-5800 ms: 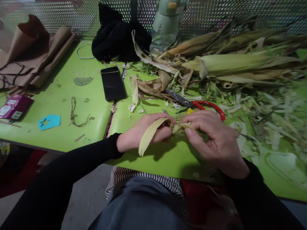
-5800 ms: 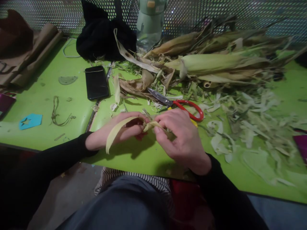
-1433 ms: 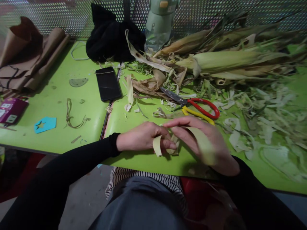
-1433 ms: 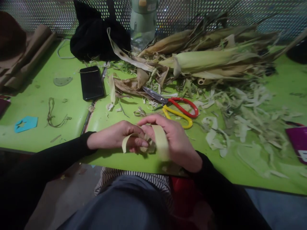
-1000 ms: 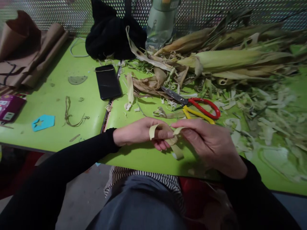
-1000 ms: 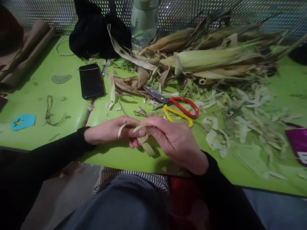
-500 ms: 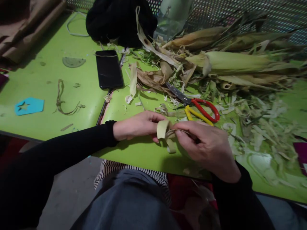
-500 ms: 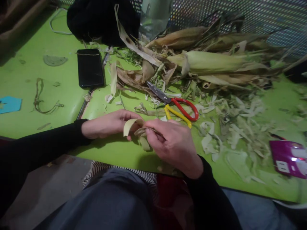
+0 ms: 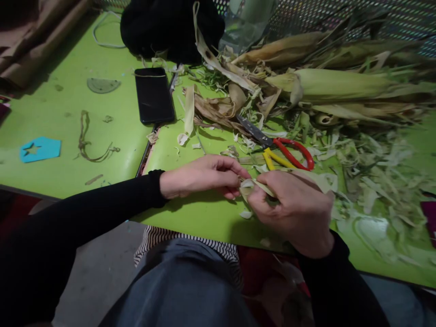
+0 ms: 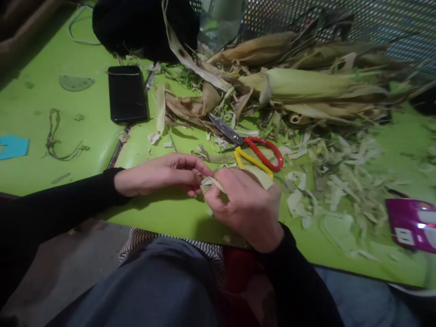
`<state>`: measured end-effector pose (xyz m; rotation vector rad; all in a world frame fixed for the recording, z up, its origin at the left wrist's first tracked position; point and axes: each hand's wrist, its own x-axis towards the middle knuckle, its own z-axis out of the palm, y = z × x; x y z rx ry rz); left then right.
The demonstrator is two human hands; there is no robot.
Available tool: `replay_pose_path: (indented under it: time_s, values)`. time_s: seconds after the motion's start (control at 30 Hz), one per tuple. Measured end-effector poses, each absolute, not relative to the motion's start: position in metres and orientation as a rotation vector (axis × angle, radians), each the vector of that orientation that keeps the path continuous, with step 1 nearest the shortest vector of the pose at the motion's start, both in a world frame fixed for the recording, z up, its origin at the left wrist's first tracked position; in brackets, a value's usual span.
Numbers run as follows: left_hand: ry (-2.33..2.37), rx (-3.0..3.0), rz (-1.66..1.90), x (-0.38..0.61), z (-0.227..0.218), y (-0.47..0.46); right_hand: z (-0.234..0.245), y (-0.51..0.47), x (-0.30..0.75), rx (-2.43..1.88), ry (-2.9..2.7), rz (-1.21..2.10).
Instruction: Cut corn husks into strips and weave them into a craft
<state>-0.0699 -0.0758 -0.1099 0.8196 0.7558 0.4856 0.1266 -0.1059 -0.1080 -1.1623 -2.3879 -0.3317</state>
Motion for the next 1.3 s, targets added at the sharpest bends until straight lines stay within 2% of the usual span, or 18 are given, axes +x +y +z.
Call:
replay_pose_path:
  time_s: [0.27,0.6,0.83,0.97,1.03,1.2,1.3]
  values:
    - [0.647,0.774,0.536,-0.070,-0.114,-0.077,-0.107,-0.107,0.128,-1.230,-2.403,-0.459]
    - [0.616,0.757,0.516,-0.069,-0.116,-0.078,-0.101,-0.113,0.129,-1.436,-2.367,-0.324]
    - [0.620,0.734,0.503,-0.067,-0.115,-0.078,-0.100,-0.105,0.126,-1.056,-2.339,-0.312]
    - [0.607,0.749,0.497,-0.068,-0.112,-0.078,-0.098,-0.102,0.127,-1.015,-2.307,-0.362]
    - [0.603,0.765,0.499,-0.068,-0.111,-0.078,-0.096,-0.103,0.129,-1.020,-2.323,-0.232]
    - [0.617,0.853,0.519,-0.068,-0.111,-0.080,-0.091,-0.100,0.132,-1.108,-2.369,0.343]
    - [0.624,0.916,0.529,-0.068,-0.113,-0.080,-0.088,-0.098,0.133,-1.184,-2.329,0.506]
